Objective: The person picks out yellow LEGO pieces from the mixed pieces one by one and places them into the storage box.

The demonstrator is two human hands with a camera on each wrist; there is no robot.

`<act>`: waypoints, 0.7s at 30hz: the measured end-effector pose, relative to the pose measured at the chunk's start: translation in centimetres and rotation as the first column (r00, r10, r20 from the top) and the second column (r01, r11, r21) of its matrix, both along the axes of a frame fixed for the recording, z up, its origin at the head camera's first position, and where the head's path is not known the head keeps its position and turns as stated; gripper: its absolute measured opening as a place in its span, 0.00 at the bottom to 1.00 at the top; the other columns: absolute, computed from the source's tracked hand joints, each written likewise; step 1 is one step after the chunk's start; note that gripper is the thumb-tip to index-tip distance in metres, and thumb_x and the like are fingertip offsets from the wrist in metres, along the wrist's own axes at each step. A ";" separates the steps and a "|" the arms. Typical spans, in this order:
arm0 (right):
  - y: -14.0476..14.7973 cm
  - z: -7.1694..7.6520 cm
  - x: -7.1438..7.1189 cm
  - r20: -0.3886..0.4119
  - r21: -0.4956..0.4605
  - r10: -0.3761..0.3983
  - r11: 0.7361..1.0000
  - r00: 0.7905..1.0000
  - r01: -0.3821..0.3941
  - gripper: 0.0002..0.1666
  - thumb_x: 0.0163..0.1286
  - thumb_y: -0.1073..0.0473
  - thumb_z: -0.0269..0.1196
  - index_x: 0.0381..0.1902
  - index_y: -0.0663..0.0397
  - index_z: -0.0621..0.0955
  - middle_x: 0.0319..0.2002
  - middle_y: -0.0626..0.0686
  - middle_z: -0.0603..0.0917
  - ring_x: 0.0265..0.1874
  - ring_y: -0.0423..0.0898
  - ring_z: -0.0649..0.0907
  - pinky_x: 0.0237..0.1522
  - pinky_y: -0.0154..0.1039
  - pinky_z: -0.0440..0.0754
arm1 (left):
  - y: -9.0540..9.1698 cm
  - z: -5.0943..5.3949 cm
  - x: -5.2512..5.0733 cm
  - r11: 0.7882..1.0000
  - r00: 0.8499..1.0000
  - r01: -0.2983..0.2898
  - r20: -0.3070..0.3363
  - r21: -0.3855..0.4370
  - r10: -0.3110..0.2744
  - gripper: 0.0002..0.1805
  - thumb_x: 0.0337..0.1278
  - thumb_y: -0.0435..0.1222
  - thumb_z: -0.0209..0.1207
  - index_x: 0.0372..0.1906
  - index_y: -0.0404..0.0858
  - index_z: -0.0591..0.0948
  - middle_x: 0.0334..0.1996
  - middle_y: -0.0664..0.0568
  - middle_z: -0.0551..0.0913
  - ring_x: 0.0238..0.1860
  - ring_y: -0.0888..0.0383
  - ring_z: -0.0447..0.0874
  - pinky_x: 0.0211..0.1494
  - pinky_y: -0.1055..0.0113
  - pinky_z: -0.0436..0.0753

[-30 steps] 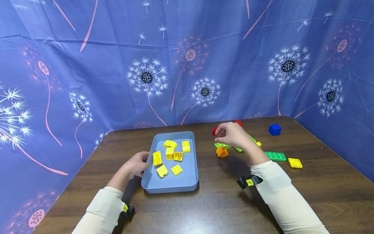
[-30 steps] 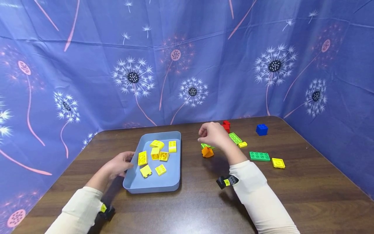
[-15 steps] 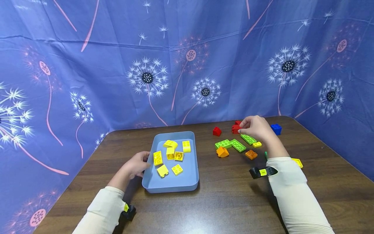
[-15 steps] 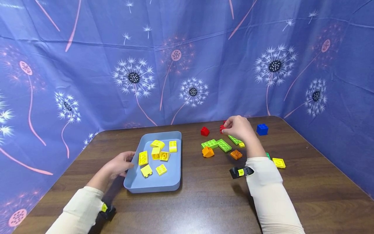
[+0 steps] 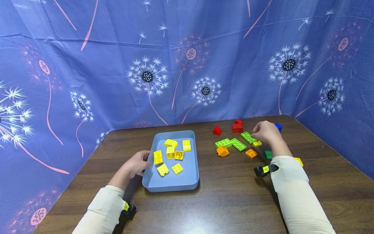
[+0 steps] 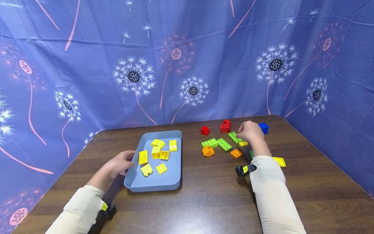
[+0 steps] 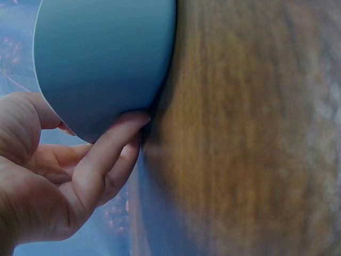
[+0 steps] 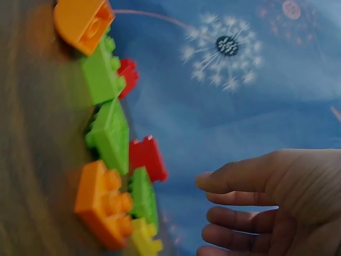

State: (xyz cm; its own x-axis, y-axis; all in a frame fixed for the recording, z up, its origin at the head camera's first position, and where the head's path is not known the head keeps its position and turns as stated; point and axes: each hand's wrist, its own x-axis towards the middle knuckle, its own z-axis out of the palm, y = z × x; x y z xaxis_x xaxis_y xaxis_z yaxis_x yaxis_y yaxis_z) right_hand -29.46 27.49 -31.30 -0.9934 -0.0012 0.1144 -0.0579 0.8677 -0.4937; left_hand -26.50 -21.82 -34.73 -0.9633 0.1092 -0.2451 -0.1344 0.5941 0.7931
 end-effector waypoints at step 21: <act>0.6 -3.4 -1.3 0.123 0.084 -0.063 0.995 0.990 0.053 0.21 0.57 0.63 0.63 0.11 0.50 0.67 0.12 0.45 0.62 0.14 0.44 0.66 0.19 0.35 0.63 | -0.1 -0.1 0.0 1.000 1.000 -0.009 0.002 0.005 0.009 0.31 0.59 0.23 0.52 0.70 0.28 0.62 0.58 0.30 0.70 0.48 0.40 0.81 0.34 0.48 0.87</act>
State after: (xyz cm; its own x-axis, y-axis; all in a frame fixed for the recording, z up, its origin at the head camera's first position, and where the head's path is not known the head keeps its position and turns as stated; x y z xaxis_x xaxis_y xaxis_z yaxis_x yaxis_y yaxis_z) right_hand -30.77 28.11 -34.73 -0.9986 0.0525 -0.0090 0.0514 0.9050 -0.4223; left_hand -26.53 -21.88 -34.79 -0.9638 0.1014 -0.2468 -0.1417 0.5891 0.7955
